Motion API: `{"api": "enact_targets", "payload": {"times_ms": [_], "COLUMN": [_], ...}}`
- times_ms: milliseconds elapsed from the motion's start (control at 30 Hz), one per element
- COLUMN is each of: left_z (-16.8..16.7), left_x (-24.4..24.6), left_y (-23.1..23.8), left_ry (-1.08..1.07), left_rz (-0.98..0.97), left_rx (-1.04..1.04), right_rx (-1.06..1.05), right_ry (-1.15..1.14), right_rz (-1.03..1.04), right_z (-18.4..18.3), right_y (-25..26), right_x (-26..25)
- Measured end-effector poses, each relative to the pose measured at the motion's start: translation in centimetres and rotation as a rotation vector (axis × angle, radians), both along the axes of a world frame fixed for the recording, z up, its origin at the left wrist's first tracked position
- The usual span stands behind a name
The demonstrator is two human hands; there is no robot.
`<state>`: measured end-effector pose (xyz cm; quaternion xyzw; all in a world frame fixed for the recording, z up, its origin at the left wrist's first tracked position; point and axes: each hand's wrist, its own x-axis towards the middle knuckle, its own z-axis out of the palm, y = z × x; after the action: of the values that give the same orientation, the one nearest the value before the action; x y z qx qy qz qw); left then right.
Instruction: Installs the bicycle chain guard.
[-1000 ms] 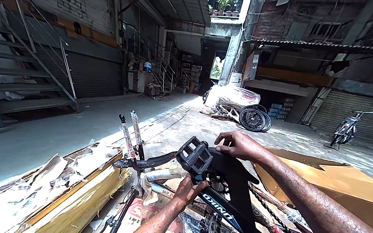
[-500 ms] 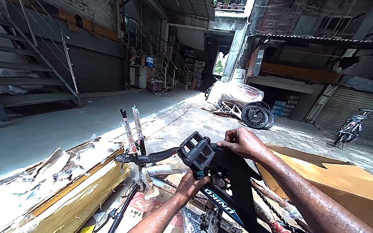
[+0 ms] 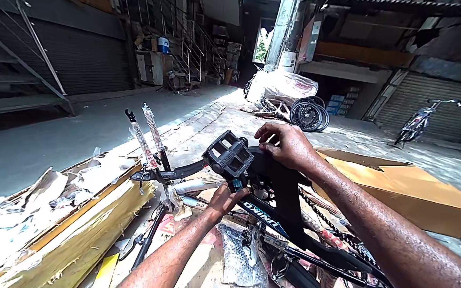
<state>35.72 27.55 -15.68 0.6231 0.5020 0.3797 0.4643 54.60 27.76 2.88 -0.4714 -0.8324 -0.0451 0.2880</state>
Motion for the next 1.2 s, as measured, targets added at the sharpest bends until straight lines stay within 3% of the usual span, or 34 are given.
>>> {"api": "enact_targets", "payload": {"times_ms": [200,333,500,667,767,833,933,1000,1100,1200], "left_z": [0.0,0.4,-0.1,0.6,1.1,0.8,-0.4,-1.9,-5.1,-6.9], "left_x": [-0.1,-0.4,-0.1,-0.8,-1.8,-3.0,-4.6,-4.5,-2.9,-1.7], "left_y": [0.6,0.5,0.3,0.1,-0.3,-0.5,-1.6,-3.1,-4.7,-5.4], "left_ry": [0.006,0.008,-0.043,0.001,0.066,0.105,0.089,0.019,-0.099,-0.204], "left_rz": [0.019,0.030,0.000,-0.008,0.004,0.010,0.014,0.019,0.002,-0.014], "left_rx": [-0.001,0.001,-0.004,-0.063,-0.118,-0.154,-0.204,-0.274,-0.463,-0.584], "right_rx": [0.021,0.006,0.014,0.250,0.279,0.182,-0.157,-0.437,-0.599,-0.400], "right_ry": [0.014,-0.028,-0.036,0.024,0.176,0.320,0.584,0.763,0.889,0.821], "right_rz": [-0.135,0.000,-0.158,0.003,0.069,0.096,0.101,0.046,-0.069,-0.155], "right_z": [-0.4,-0.1,-0.1,-1.9,-6.7,-13.1,-23.6,-28.2,-31.7,-31.6], "right_y": [0.2,-0.3,0.1,-3.7,-9.9,-13.6,-17.4,-19.0,-20.2,-20.0], "right_x": [-0.8,-0.4,-1.3,-0.4,-0.6,-1.0,-2.1,-3.1,-3.6,-2.1]}}
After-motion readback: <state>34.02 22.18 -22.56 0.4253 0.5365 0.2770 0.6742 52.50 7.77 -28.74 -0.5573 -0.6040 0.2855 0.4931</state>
